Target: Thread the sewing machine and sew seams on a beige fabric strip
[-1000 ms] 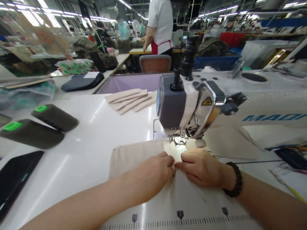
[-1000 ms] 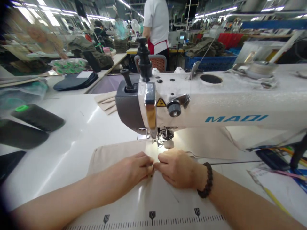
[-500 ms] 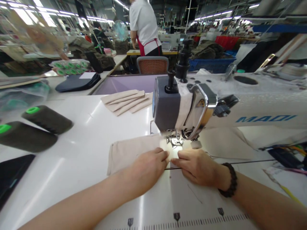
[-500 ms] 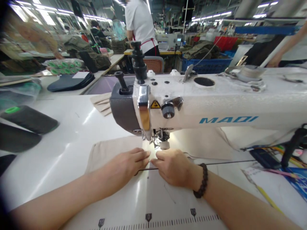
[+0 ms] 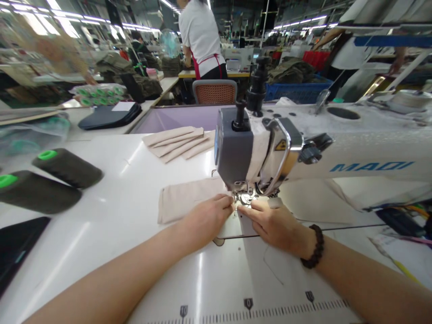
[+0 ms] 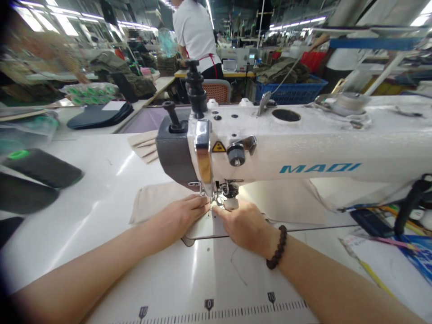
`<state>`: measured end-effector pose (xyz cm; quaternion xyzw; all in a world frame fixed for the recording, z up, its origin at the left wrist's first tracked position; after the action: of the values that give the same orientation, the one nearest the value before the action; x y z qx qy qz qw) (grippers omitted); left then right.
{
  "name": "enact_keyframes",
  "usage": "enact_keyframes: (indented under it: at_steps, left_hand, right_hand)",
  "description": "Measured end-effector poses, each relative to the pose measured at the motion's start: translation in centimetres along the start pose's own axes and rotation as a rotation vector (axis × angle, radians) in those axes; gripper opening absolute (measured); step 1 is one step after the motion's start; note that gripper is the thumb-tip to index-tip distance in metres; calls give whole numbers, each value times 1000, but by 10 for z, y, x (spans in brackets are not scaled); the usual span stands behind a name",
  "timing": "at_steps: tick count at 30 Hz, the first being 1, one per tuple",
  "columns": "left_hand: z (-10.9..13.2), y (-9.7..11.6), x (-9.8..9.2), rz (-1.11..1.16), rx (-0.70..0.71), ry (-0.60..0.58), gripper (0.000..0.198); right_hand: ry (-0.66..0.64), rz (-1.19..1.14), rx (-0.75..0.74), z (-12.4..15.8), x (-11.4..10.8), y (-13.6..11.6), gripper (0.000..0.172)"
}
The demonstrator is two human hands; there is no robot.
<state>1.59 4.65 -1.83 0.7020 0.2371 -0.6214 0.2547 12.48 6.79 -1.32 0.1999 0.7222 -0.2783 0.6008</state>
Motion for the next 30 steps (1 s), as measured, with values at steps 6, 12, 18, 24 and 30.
enact_keyframes:
  at_steps: [6, 12, 18, 24, 30]
  left_hand:
    - [-5, -5, -5, -41, -21, -15, 23]
    - [-7, -11, -6, 34, -61, 1, 21]
    - [-5, -14, -3, 71, -67, 51, 21]
    - [-3, -13, -2, 102, -54, 84, 19]
    - [-2, -8, -3, -51, -72, 101, 19]
  right_hand:
    - [-33, -6, 26, -1, 3, 1, 39]
    - [-20, 0, 24, 0, 3, 0, 41]
    - [18, -5, 18, 1, 4, 0, 40]
    - [32, -40, -13, 3, 8, 2, 41]
    - [9, -31, -17, 3, 14, 5, 41]
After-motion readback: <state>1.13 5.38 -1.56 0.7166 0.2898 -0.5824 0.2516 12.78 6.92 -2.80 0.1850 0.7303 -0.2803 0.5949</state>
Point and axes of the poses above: each hand's wrist, its own z-axis away from the middle knuckle, its own x-axis out of the palm, y = z × x, the point moved 6 cm from there along -z, towards the middle knuckle, and after that the axes turned 8 degrees about x, right-handed, at the moved point
